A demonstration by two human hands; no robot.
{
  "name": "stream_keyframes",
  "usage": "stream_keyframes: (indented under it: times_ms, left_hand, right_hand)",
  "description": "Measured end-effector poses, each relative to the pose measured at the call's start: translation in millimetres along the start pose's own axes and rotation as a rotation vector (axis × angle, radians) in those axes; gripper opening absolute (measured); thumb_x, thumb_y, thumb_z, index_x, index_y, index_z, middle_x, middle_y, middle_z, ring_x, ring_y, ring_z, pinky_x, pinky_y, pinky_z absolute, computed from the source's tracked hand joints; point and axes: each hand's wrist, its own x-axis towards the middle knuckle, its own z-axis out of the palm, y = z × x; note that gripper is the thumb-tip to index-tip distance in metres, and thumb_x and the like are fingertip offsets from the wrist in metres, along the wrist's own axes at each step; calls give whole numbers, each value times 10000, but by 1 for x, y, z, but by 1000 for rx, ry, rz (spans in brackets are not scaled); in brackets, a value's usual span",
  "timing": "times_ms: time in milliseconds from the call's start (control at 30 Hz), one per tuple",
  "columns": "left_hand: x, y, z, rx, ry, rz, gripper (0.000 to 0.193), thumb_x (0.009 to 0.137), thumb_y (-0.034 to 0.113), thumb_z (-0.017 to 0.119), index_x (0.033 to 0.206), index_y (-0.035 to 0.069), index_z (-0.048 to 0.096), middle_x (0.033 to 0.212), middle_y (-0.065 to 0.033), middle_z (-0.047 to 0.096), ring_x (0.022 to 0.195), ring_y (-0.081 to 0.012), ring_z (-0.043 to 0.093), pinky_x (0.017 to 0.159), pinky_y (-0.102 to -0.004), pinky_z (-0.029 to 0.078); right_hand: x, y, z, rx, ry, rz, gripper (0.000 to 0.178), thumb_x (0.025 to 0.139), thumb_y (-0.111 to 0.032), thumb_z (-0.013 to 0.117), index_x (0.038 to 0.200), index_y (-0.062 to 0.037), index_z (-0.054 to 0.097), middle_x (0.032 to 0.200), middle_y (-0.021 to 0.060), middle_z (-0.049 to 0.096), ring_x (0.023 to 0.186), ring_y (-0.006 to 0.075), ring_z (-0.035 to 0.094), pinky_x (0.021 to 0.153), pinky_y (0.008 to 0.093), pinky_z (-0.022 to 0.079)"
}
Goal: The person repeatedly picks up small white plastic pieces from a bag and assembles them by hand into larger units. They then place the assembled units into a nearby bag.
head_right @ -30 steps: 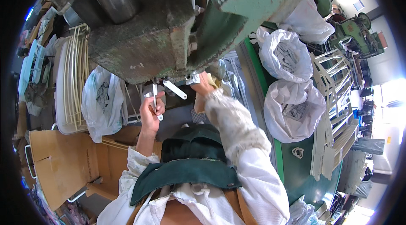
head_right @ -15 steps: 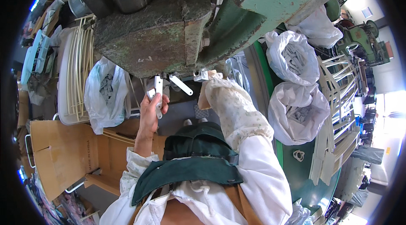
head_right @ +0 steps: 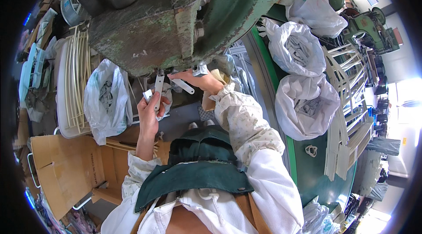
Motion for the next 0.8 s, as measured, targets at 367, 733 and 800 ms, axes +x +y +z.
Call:
stream_keyframes:
  times_ms: [367, 733, 800]
  left_hand:
    - [17, 8, 20, 163, -38, 50, 248, 922, 200, 563, 909, -33, 645, 611, -55, 601, 405, -50, 439, 376, -189, 294]
    - [15, 6, 4, 190, 42, -56, 221, 883, 182, 635, 794, -20, 648, 518, -4, 507, 391, -45, 398, 349, -189, 243]
    - [13, 9, 7, 194, 61, -68, 215, 877, 178, 644, 788, -18, 647, 521, -3, 507, 391, -44, 397, 349, -187, 243]
  right_hand:
    - [-33, -2, -6, -181, -152, 49, 205, 831, -233, 696, 827, -28, 687, 664, 22, 644, 619, 93, 541, 572, 272, 438]
    - [-50, -13, -2, 126, -115, 186, 216, 893, -185, 614, 813, 8, 666, 592, 10, 611, 507, 41, 484, 465, 201, 349]
    - [-55, -13, 0, 177, -126, 232, 231, 897, -204, 612, 838, 11, 672, 602, 8, 621, 504, 37, 452, 460, 206, 329]
